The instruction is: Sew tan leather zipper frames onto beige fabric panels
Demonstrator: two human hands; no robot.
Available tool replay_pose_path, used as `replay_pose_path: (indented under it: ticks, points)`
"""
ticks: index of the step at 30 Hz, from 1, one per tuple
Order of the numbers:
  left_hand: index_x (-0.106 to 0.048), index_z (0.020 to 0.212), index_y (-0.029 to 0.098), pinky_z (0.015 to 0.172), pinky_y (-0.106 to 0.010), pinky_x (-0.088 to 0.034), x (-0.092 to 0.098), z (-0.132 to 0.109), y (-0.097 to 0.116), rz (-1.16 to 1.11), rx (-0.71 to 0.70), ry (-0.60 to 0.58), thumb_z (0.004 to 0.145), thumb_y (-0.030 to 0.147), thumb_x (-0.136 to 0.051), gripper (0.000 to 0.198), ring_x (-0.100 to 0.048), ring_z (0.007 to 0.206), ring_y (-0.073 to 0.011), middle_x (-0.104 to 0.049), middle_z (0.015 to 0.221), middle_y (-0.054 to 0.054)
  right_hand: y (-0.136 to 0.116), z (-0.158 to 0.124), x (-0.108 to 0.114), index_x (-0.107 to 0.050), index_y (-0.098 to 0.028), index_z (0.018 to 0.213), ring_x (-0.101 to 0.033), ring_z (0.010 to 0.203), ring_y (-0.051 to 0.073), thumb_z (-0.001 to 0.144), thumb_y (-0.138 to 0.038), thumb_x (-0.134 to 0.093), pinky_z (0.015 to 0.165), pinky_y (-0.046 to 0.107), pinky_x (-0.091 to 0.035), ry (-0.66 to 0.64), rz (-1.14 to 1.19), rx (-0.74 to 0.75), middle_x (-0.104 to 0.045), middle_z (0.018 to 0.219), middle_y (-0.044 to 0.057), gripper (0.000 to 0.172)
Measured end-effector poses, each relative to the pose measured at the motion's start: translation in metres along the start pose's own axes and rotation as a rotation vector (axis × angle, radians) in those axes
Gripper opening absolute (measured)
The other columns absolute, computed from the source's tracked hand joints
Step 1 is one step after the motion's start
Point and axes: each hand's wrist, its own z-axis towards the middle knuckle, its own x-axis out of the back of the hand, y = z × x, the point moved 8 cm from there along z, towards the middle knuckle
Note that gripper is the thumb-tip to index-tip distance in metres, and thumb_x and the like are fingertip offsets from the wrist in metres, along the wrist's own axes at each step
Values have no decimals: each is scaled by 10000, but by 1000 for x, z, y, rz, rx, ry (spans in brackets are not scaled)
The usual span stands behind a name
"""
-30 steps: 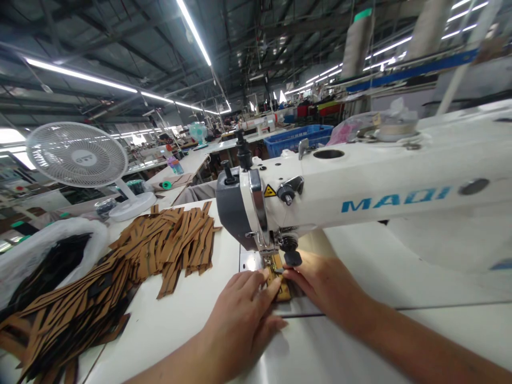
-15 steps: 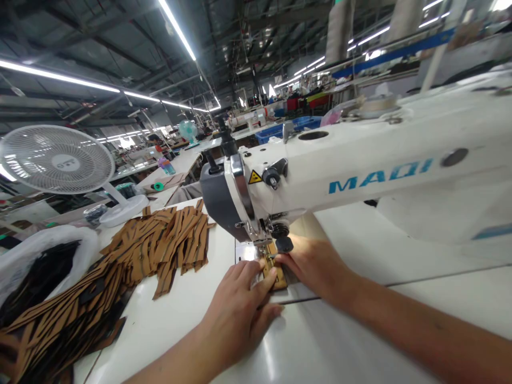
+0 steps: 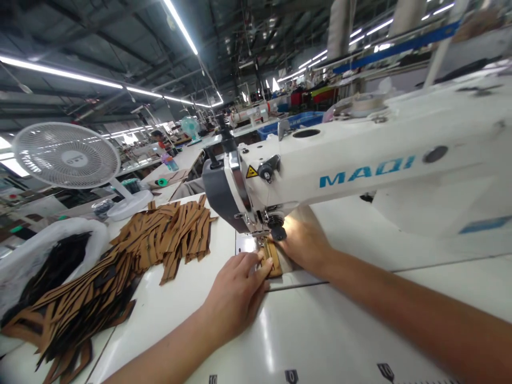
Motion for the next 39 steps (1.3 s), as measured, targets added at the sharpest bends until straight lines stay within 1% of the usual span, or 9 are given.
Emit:
replay_pose_path:
  ticks: [2, 4, 8, 11, 14, 20, 26, 31, 39]
  points:
    - [-541, 1202, 138, 884, -418, -520, 0, -3, -1, -20, -10, 51, 918, 205, -442, 308, -567, 1031, -242, -594, 1160, -127, -4, -15, 12, -602, -180, 858, -601, 644, 201, 874, -357, -542, 545, 290, -453, 8, 4, 1, -627, 760, 47, 187]
    - [-546, 1188, 117, 926, -395, -510, 1, -6, 0, -55, -26, 122, 936, 203, -427, 292, -565, 1093, -234, -606, 1187, -130, -13, -34, 19, -609, -179, 936, -608, 640, 182, 900, -321, -493, 541, 278, -477, -3, 44, 65, -627, 789, 46, 187]
    - [-595, 1072, 123, 944, -369, -507, 5, -8, 0, -98, -21, 235, 945, 209, -440, 218, -592, 1087, -215, -659, 1110, -104, -41, -66, 16, -590, -182, 1165, -632, 950, 197, 864, -97, -364, 748, 315, -548, -53, 124, 319, -604, 1161, 110, 386]
    - [-622, 986, 154, 883, -378, -533, 8, -9, -2, -73, 25, 274, 924, 221, -496, 155, -631, 981, -211, -679, 1023, -82, -46, -73, 6, -591, -156, 1191, -600, 1062, 203, 859, -65, -347, 830, 325, -550, -66, 128, 355, -550, 1282, 129, 422]
    - [-632, 939, 174, 866, -386, -533, 9, -9, -4, -57, 43, 302, 933, 237, -488, 157, -647, 931, -201, -688, 969, -70, -45, -72, 3, -596, -145, 1197, -611, 1046, 197, 867, -59, -334, 813, 306, -564, -54, 157, 327, -561, 1268, 125, 431]
    - [-624, 977, 192, 989, -411, -460, 8, -11, -6, -94, -16, 351, 961, 236, -443, 187, -656, 983, -173, -709, 1019, -44, -48, -68, 6, -608, -144, 1186, -634, 999, 197, 894, -68, -333, 797, 310, -572, -22, 170, 276, -586, 1229, 122, 408]
    - [-619, 960, 183, 1002, -433, -438, 9, -9, -4, -86, -37, 320, 967, 262, -438, 198, -666, 951, -174, -713, 984, -47, -57, -64, 13, -624, -136, 1132, -650, 954, 185, 888, -42, -338, 767, 291, -575, 66, 155, 288, -618, 1182, 112, 388]
    - [-625, 931, 182, 1004, -435, -420, 9, -4, -6, -85, -25, 286, 951, 219, -468, 163, -663, 914, -173, -703, 962, -40, -57, -58, 16, -648, -157, 1070, -658, 930, 209, 875, -48, -354, 753, 333, -583, 53, 153, 263, -615, 1193, 90, 369]
    - [-653, 860, 183, 876, -403, -468, 1, 10, -26, -76, 35, 295, 883, 184, -589, 69, -634, 823, -185, -680, 887, -23, -50, -35, 10, -672, -153, 1022, -665, 909, 218, 791, -6, -346, 766, 319, -572, 24, 164, 271, -655, 1112, 101, 427]
